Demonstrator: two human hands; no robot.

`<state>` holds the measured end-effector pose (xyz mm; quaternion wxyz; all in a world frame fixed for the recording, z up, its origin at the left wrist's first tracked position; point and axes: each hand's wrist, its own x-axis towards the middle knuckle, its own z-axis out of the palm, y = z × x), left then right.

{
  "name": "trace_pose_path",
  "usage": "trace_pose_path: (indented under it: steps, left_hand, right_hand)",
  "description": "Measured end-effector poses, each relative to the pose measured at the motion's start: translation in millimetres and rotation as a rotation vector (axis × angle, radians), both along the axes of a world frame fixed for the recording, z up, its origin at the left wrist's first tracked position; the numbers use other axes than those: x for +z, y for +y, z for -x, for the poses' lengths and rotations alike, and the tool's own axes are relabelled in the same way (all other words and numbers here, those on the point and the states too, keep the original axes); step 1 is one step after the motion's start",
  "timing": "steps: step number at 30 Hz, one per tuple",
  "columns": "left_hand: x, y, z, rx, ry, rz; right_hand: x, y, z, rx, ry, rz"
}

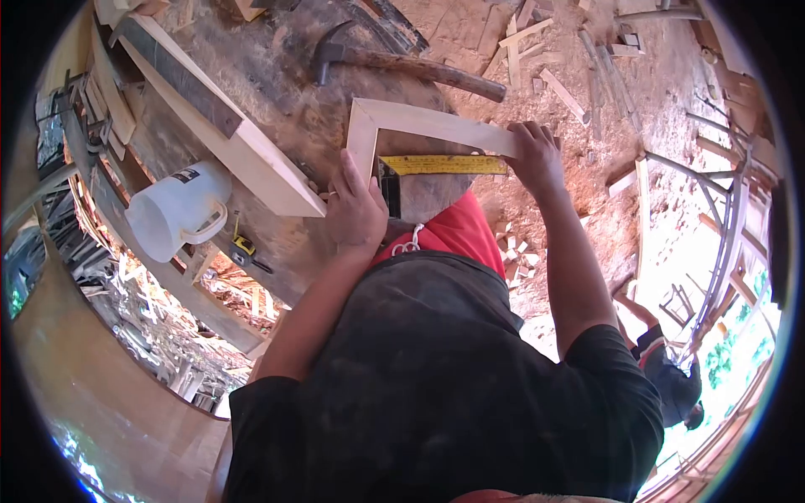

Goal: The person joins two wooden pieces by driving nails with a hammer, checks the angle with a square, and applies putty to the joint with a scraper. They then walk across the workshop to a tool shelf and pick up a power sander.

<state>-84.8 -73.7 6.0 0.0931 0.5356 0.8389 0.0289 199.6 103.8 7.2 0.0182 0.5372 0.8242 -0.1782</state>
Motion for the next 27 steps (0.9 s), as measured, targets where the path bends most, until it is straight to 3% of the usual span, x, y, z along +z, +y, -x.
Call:
trace_pose_path:
  steps: [11,14,17,20,24,27]
  left_hand:
    - [-11,-5,-1,-0.008,0.028,-0.049]
    - [-10,-5,-1,0.007,0.047,-0.016]
    - [-9,-6,-2,0.013,0.044,-0.023]
    - [-4,-3,-4,0.058,0.001,0.019]
    - [2,8,-2,0.162,-0.189,-0.034]
    - [-6,33,2,0.211,-0.164,-0.085]
  right_hand:
    - [4,5,0,0.013,-0.069,0.084]
    - [36,15,15,0.08,-0.167,0.151]
    - [60,40,36,0.146,0.033,0.105]
    - [48,72,64,0.138,0.226,0.029]
    - [21,101,121,0.247,0.177,0.002]
    - [0,113,159,0.328,0.07,0.225]
